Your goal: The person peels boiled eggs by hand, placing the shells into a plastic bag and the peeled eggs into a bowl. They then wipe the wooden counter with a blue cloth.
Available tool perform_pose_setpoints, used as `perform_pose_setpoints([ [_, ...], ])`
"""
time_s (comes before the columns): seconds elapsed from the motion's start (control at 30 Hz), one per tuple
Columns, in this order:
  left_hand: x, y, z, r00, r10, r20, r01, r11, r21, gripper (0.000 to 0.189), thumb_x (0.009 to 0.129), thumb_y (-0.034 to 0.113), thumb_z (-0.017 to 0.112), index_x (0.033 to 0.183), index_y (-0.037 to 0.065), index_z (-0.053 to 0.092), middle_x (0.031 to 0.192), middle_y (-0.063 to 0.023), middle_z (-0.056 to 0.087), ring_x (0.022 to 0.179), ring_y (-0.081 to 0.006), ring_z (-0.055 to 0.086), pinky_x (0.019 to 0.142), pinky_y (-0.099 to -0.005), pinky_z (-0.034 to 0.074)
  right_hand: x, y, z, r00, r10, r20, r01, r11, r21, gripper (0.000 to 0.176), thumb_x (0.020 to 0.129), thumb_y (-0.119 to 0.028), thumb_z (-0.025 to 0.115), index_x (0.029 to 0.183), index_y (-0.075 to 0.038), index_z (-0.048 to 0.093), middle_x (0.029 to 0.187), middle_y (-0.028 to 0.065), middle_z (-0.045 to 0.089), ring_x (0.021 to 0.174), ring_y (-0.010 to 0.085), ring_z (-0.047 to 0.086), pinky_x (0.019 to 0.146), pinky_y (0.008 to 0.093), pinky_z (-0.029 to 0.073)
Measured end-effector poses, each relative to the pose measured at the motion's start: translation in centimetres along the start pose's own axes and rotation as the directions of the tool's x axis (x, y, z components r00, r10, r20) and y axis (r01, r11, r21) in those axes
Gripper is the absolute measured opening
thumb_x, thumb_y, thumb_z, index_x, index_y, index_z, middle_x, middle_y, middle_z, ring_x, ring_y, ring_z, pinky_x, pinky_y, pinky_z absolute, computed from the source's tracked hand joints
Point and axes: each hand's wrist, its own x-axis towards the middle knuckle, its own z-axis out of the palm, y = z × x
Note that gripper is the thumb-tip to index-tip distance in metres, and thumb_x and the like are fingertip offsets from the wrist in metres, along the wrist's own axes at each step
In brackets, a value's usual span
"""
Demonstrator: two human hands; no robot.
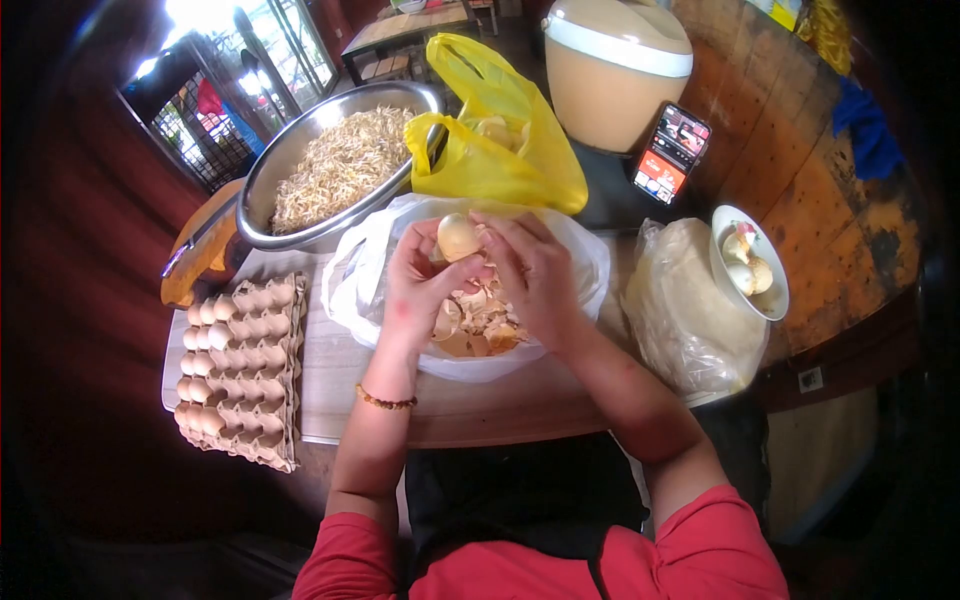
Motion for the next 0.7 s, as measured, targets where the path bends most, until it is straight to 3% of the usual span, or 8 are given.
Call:
perform_pose_setpoints([
  [0.07,0.1,0.5,-0.6,0.999,-0.045,0.000,0.045,0.999,-0.027,0.046,0.084,-0.006,0.064,0.125,-0.002,0.045,0.116,-0.0121,0.061,0.088,-0.0223,0.069,0.064,-0.0232,0.055,0.3,0.4,-0.4,0.996,-0.087,-0.032,0.082,0.988,-0.128,0.022,0.092,-0.011,0.057,0.110,0.000,0.064,0.094,0.0169,0.064,0.091,0.0358,0.061,0.080,0.0434,0.047],
  [0.2,0.0,1.2,-1.0,0.999,-0.038,0.021,0.041,0.984,-0.171,0.049,0.083,-0.008,0.063,0.128,-0.001,0.046,0.117,-0.0130,0.062,0.088,-0.0212,0.069,0.064,-0.0233,0.055,0.7,0.7,-0.8,0.998,-0.068,0.002,0.067,0.976,-0.207,0.025,0.092,-0.011,0.057,0.113,-0.001,0.063,0.095,0.0165,0.065,0.094,0.0344,0.061,0.083,0.0415,0.047],
  [0.3,0.1,1.0,-0.6,0.999,0.037,0.007,-0.037,0.995,-0.090,0.052,0.082,-0.011,0.062,0.130,0.000,0.046,0.118,-0.0126,0.063,0.091,-0.0195,0.068,0.067,-0.0227,0.054,0.7,0.4,-0.5,0.995,-0.102,-0.016,0.101,0.991,-0.088,0.028,0.091,-0.012,0.059,0.117,-0.001,0.062,0.095,0.0163,0.064,0.092,0.0304,0.062,0.082,0.0378,0.048],
  [0.37,0.1,0.6,-0.5,0.997,0.083,-0.011,-0.083,0.997,0.001,0.053,0.082,-0.013,0.062,0.131,0.000,0.046,0.118,-0.0121,0.063,0.093,-0.0184,0.067,0.070,-0.0224,0.053,0.5,0.0,-0.4,0.999,0.009,0.051,-0.018,0.985,0.174,0.035,0.089,-0.015,0.064,0.121,-0.001,0.059,0.098,0.0146,0.063,0.092,0.0243,0.063,0.080,0.0328,0.050],
  [0.43,0.3,0.1,-0.5,0.982,0.164,0.089,-0.174,0.977,0.120,0.061,0.080,-0.016,0.062,0.136,0.001,0.043,0.121,-0.0110,0.061,0.100,-0.0155,0.064,0.075,-0.0212,0.052,0.6,-0.8,-0.8,0.993,0.056,0.108,-0.074,0.983,0.168,0.038,0.088,-0.016,0.066,0.122,-0.002,0.058,0.100,0.0136,0.063,0.092,0.0222,0.063,0.079,0.0312,0.050],
  [0.53,0.3,0.2,-0.4,0.979,0.195,0.062,-0.202,0.971,0.124,0.060,0.083,-0.013,0.062,0.138,0.000,0.041,0.124,-0.0108,0.059,0.104,-0.0148,0.061,0.083,-0.0234,0.051,0.7,-0.5,-0.8,0.984,0.087,0.157,-0.119,0.972,0.204,0.045,0.084,-0.018,0.071,0.124,-0.002,0.057,0.103,0.0123,0.061,0.092,0.0197,0.063,0.077,0.0295,0.050],
  [0.6,0.1,1.2,-0.1,0.990,0.124,0.073,-0.126,0.992,0.026,0.055,0.087,-0.007,0.060,0.138,-0.002,0.041,0.123,-0.0116,0.059,0.106,-0.0157,0.060,0.087,-0.0253,0.050,0.5,0.5,-0.2,0.986,0.071,0.149,-0.107,0.962,0.249,0.047,0.083,-0.018,0.072,0.124,-0.002,0.055,0.103,0.0121,0.061,0.092,0.0191,0.063,0.077,0.0294,0.050],
  [0.7,0.2,0.6,-0.8,0.996,-0.007,0.089,0.021,0.986,-0.163,0.044,0.095,0.005,0.054,0.136,-0.005,0.042,0.123,-0.0133,0.059,0.107,-0.0179,0.059,0.093,-0.0289,0.048,0.5,1.4,0.3,1.000,0.012,-0.010,-0.008,0.943,0.333,0.046,0.080,-0.016,0.074,0.120,-0.003,0.055,0.103,0.0124,0.061,0.092,0.0215,0.063,0.077,0.0317,0.051],
])
